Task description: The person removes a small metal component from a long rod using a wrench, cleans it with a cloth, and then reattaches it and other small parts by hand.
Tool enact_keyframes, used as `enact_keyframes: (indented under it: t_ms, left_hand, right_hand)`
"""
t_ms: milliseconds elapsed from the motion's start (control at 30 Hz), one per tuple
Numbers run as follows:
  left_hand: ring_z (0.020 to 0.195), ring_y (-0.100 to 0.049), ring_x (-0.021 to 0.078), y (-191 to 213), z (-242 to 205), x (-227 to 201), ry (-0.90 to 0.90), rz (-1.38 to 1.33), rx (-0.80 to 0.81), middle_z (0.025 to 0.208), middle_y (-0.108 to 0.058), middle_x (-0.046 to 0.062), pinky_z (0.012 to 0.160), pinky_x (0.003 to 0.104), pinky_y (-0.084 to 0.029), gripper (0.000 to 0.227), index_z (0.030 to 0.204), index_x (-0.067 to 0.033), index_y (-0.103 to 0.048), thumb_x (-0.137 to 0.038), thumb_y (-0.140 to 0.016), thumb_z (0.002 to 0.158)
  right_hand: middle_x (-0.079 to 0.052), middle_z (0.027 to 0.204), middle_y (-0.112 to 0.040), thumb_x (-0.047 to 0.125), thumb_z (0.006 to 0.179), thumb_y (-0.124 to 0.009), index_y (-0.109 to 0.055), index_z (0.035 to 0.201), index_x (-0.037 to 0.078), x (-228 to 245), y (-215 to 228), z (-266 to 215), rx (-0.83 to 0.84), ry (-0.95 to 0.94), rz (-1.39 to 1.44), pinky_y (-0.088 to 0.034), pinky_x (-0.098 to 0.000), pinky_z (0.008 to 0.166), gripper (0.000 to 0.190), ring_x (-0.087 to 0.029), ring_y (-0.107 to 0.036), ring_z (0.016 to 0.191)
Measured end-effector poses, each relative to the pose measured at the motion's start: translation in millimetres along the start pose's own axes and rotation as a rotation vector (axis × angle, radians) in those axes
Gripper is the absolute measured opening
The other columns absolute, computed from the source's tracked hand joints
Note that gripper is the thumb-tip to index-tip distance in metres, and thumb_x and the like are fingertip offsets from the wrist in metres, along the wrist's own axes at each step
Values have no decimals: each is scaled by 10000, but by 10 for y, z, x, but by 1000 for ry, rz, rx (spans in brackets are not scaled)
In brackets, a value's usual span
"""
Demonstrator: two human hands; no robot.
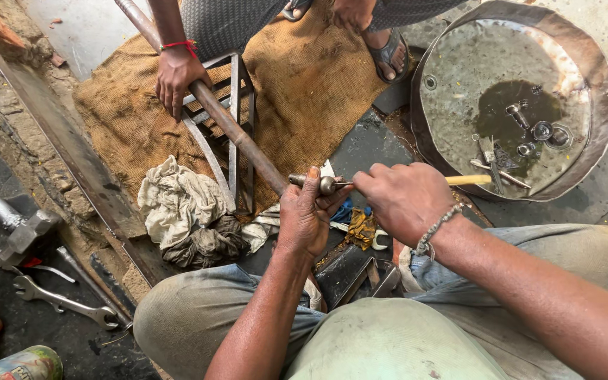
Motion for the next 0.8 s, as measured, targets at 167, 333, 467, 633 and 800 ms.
enact_keyframes:
  t_ms: [167,333,467,633,800]
  left_hand:
    - [879,-765,273,75,10,30,15,121,-10,922,-731,152,877,453,-651,301,1018,10,-590,-289,-624,1017]
    - [946,-755,282,121,-8,53,78,42,8,982,-735,178,839,428,-624,287,1039,-17,-592,-301,-631,1055]
    - [1049,-736,311,79,-17,59,92,-78,70,1029,-733,179,888,457,-634,269,1023,-47,-609,-317,-622,1028]
    - [1184,-683,330,-9,-21,17,108,-205,154,1099,-720,164,907,500,-603,292,1011,-54,-623,-341,-600,1058]
    - [1209,-664,332,-54,-26,-29,86,-210,135,1154,-721,161,1037,487,-556,242,1038,-77,-634,-306,-563,1074]
  right_hand:
    - [-91,832,-739,192,894,-647,-751,1039,231,-48,-51,154,313,-89,19,-583,-459,659,182,-297,-727,789]
    - [-92,863,-772,341,946,-624,-753,1161,323,-165,-312,156,517,-305,318,-592,-427,674,251,-278,-743,737]
    - [-90,740,-743,306,926,-695,-814,1015,146,-223,-640,70,302,-246,700,-522,-379,597,218,-205,-676,626]
    - [29,634,-626,262,972,-690,-802,983,33,-173,-1078,-77,258,-382,1422,-393,-235,455,255,-33,-484,511]
    - [30,595,-576,258,1004,-640,-719,952,33,102,-1253,-204,251,-575,1917,-342,-167,371,245,-19,-448,424]
Point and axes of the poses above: each hand's wrist, its own z-axis towards the middle knuckle, its own y-axis out of the back of the hand, x = y × z, the point moved 4 cm from there along z, towards the middle knuckle
